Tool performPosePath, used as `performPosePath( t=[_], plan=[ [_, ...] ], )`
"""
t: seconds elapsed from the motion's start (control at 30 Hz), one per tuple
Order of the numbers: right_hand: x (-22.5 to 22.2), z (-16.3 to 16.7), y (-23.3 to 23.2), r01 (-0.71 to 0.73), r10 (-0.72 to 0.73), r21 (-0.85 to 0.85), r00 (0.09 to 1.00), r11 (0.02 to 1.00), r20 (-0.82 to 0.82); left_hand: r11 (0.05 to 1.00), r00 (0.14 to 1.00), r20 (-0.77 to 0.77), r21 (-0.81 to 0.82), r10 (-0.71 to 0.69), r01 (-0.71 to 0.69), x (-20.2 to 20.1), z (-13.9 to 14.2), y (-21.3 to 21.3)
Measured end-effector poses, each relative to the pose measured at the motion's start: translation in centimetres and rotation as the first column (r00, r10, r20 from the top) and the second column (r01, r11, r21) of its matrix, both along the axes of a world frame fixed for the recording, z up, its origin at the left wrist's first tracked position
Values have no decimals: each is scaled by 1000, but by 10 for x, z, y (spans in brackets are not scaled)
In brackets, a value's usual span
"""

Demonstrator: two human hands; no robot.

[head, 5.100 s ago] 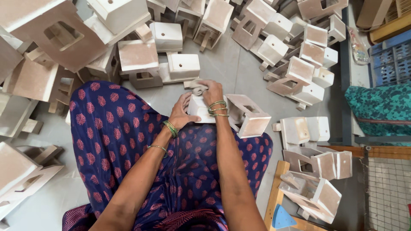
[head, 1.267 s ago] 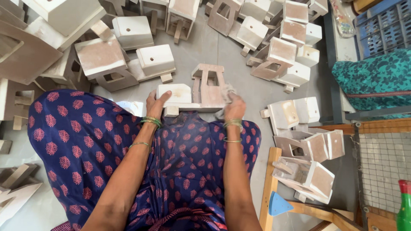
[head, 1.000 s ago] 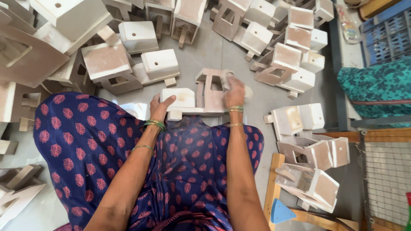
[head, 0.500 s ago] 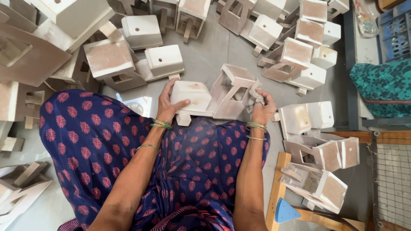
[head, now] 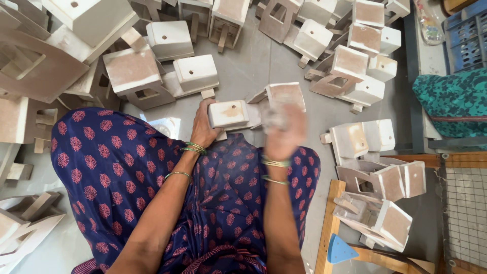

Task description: The person sits on the floor and wipes small wooden stool-shaped objects one at a time with a cloth, rubbing their surfaces and turning them to clean different sides, then sets each wiped object aside with the others.

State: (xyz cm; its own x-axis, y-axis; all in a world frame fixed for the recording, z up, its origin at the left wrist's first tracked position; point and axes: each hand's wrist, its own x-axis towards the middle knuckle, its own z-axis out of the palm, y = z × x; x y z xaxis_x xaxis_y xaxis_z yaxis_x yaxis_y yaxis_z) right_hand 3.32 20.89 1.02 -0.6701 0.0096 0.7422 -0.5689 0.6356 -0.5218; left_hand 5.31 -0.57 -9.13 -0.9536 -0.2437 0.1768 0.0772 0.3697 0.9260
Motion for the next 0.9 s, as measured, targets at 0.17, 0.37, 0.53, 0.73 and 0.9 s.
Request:
performPosePath(
  t=[0.17, 0.37, 0.53, 0.73, 0.9],
  plan=[
    [-19, -65, -60, -130, 2, 204, 849, 970, 528, 1000, 1000, -7, 3, 2, -2, -1, 0, 1],
    [-77, -108, -59, 62, 51, -73, 303, 995, 951, 1000, 1000, 6, -9, -11, 11, 0, 5, 3],
    [-92, -99, -54, 70, -13, -18, 424, 997, 906, 999, 998, 49, 22, -35, 34, -2, 6, 6],
    [-86, -96, -61, 36, -11, -9, 517, 999, 856, 1000, 1000, 7, 23, -18, 18, 0, 6, 7],
    [-97, -100, -65, -82, -218, 305, 529, 949, 820, 999, 999, 31, 50, -22, 20, 2, 4, 6]
  ],
)
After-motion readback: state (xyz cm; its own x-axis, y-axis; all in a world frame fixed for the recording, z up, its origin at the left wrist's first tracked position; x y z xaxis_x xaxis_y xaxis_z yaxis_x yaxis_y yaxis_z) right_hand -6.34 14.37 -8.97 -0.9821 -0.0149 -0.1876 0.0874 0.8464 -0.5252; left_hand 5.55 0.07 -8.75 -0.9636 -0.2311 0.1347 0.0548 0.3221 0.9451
